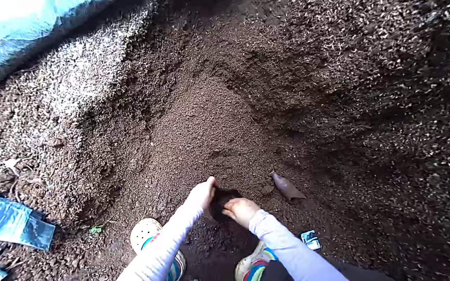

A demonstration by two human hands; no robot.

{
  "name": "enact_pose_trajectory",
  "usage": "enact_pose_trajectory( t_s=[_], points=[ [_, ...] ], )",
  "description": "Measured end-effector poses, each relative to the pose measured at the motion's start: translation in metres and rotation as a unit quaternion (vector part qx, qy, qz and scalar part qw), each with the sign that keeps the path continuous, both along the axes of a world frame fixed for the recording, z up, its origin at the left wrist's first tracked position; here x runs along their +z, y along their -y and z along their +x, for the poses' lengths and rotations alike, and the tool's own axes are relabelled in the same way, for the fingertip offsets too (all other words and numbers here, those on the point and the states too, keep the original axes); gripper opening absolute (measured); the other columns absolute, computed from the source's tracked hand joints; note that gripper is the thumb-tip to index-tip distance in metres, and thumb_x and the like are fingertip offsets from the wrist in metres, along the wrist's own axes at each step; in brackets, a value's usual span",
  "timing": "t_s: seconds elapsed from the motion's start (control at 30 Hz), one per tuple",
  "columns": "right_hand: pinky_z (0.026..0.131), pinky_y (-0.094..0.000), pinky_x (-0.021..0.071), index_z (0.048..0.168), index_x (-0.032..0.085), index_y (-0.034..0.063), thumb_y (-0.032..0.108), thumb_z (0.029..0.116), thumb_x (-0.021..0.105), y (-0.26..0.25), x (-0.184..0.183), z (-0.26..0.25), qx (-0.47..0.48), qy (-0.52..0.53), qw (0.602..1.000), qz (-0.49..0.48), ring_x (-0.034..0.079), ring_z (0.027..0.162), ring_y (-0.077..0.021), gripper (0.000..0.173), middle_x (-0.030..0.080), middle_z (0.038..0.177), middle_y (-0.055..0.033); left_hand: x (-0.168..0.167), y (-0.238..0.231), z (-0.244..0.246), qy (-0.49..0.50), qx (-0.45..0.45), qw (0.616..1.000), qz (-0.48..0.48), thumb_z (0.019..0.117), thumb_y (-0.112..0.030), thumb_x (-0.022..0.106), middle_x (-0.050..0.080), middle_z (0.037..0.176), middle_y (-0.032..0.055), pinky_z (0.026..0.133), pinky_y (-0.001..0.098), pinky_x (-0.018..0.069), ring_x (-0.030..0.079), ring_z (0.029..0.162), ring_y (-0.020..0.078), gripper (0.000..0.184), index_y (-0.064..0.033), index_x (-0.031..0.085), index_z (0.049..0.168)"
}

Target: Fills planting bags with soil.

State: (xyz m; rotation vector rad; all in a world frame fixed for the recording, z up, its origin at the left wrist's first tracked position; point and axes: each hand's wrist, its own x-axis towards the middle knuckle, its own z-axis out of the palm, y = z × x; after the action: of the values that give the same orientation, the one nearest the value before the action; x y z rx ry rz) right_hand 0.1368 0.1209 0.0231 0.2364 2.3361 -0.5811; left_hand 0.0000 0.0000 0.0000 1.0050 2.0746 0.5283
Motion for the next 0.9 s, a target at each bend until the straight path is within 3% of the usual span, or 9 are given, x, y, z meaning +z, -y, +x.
enact_pose_trajectory(
  t_s=[0.13, 0.27, 0.3, 0.37, 0.47, 0.57, 0.67, 0.8, 0.9],
  points=[
    [0.115, -0.0434, 0.0439, 0.129, 0.067, -0.0013, 0.020, 0.1101, 0.044, -0.045, -0.001, 0.018, -0.244, -0.153, 0.948, -0.134, 0.062, 0.128, -0.0273, 0.037, 0.067, 0.133, -0.0180, -0.005, -0.003, -0.001, -0.019, 0.083, 0.996, -0.007, 0.1031, -0.005, 0.048, 0.063, 0.124, 0.0239, 0.100, 0.0526, 0.0521, 0.065, 0.115, 0.0374, 0.030, -0.0013, 0.054, 0.132],
    [0.104, -0.0445, 0.0510, 0.148, 0.044, -0.0060, 0.030, 0.1148, 0.032, -0.071, -0.078, 0.041, -0.716, -0.131, 0.622, -0.290, 0.062, 0.125, -0.0334, 0.050, 0.057, 0.142, -0.0261, -0.015, -0.006, 0.005, 0.003, 0.132, 0.988, 0.081, 0.1031, -0.003, 0.049, 0.060, 0.125, 0.0140, 0.090, 0.0371, 0.0538, 0.063, 0.108, 0.0228, 0.018, 0.0003, 0.063, 0.113],
    [0.105, -0.0460, 0.0502, 0.153, 0.035, -0.0042, 0.038, 0.1142, 0.031, -0.070, -0.101, 0.050, -0.780, -0.109, 0.522, -0.328, 0.059, 0.129, -0.0360, 0.057, 0.050, 0.148, -0.0276, -0.011, -0.007, 0.003, 0.008, 0.096, 0.994, 0.056, 0.1015, 0.001, 0.049, 0.054, 0.144, 0.0148, 0.102, 0.0422, 0.0521, 0.060, 0.125, 0.0263, 0.021, 0.0005, 0.070, 0.107],
    [0.108, -0.0468, 0.0479, 0.158, 0.024, 0.0007, 0.049, 0.1117, 0.032, -0.065, -0.138, 0.059, -0.836, -0.123, 0.357, -0.397, 0.052, 0.136, -0.0360, 0.067, 0.041, 0.156, -0.0263, -0.006, -0.010, -0.002, -0.006, 0.011, 1.000, -0.002, 0.0999, 0.005, 0.049, 0.043, 0.160, 0.0139, 0.114, 0.0486, 0.0437, 0.048, 0.143, 0.0304, 0.031, -0.0059, 0.076, 0.109],
    [0.107, -0.0503, 0.0485, 0.161, 0.014, 0.0034, 0.059, 0.1081, 0.032, -0.071, -0.169, 0.039, -0.851, -0.177, 0.225, -0.439, 0.049, 0.138, -0.0400, 0.078, 0.031, 0.160, -0.0283, -0.016, -0.010, -0.004, -0.061, -0.043, 0.997, 0.002, 0.1005, 0.006, 0.045, 0.059, 0.147, 0.0148, 0.115, 0.0472, 0.0443, 0.057, 0.136, 0.0307, 0.040, -0.0084, 0.074, 0.124],
    [0.110, -0.0656, 0.0411, 0.163, 0.008, 0.0088, 0.069, 0.1037, 0.027, -0.079, -0.181, 0.013, -0.844, -0.207, 0.141, -0.475, 0.034, 0.147, -0.0456, 0.087, 0.018, 0.166, -0.0278, 0.006, -0.023, -0.005, -0.038, -0.057, 0.996, -0.064, 0.1050, 0.001, 0.042, 0.058, 0.148, 0.0169, 0.117, 0.0458, 0.0400, 0.056, 0.137, 0.0309, 0.039, -0.0020, 0.063, 0.138],
    [0.108, -0.0783, 0.0322, 0.164, 0.013, 0.0285, 0.078, 0.0992, 0.014, -0.086, -0.174, -0.018, -0.819, -0.231, 0.100, -0.516, 0.026, 0.153, -0.0413, 0.082, 0.018, 0.170, -0.0149, -0.005, -0.016, -0.008, 0.001, -0.026, 0.998, -0.056, 0.0910, -0.010, 0.071, 0.052, 0.150, 0.0196, 0.114, 0.0438, 0.0452, 0.056, 0.136, 0.0305, 0.054, 0.0010, 0.055, 0.141],
    [0.100, -0.0610, 0.0445, 0.155, 0.029, 0.0188, 0.073, 0.1002, 0.003, -0.093, -0.171, -0.051, -0.799, -0.253, 0.108, -0.534, 0.048, 0.132, -0.0294, 0.081, 0.045, 0.149, -0.0134, -0.012, -0.007, -0.004, 0.068, 0.000, 0.998, 0.007, 0.0769, -0.003, 0.079, 0.048, 0.152, 0.0217, 0.115, 0.0424, 0.0447, 0.053, 0.138, 0.0297, 0.085, -0.0001, 0.041, 0.152],
    [0.097, -0.0545, 0.0480, 0.148, 0.036, 0.0174, 0.071, 0.1010, 0.006, -0.092, -0.175, -0.051, -0.788, -0.255, 0.091, -0.552, 0.054, 0.123, -0.0248, 0.078, 0.053, 0.137, -0.0114, -0.011, -0.011, -0.004, 0.113, -0.036, 0.993, -0.016, 0.0800, -0.002, 0.075, 0.038, 0.161, 0.0218, 0.123, 0.0391, 0.0345, 0.041, 0.149, 0.0273, 0.089, -0.0010, 0.033, 0.159]
  ],
)
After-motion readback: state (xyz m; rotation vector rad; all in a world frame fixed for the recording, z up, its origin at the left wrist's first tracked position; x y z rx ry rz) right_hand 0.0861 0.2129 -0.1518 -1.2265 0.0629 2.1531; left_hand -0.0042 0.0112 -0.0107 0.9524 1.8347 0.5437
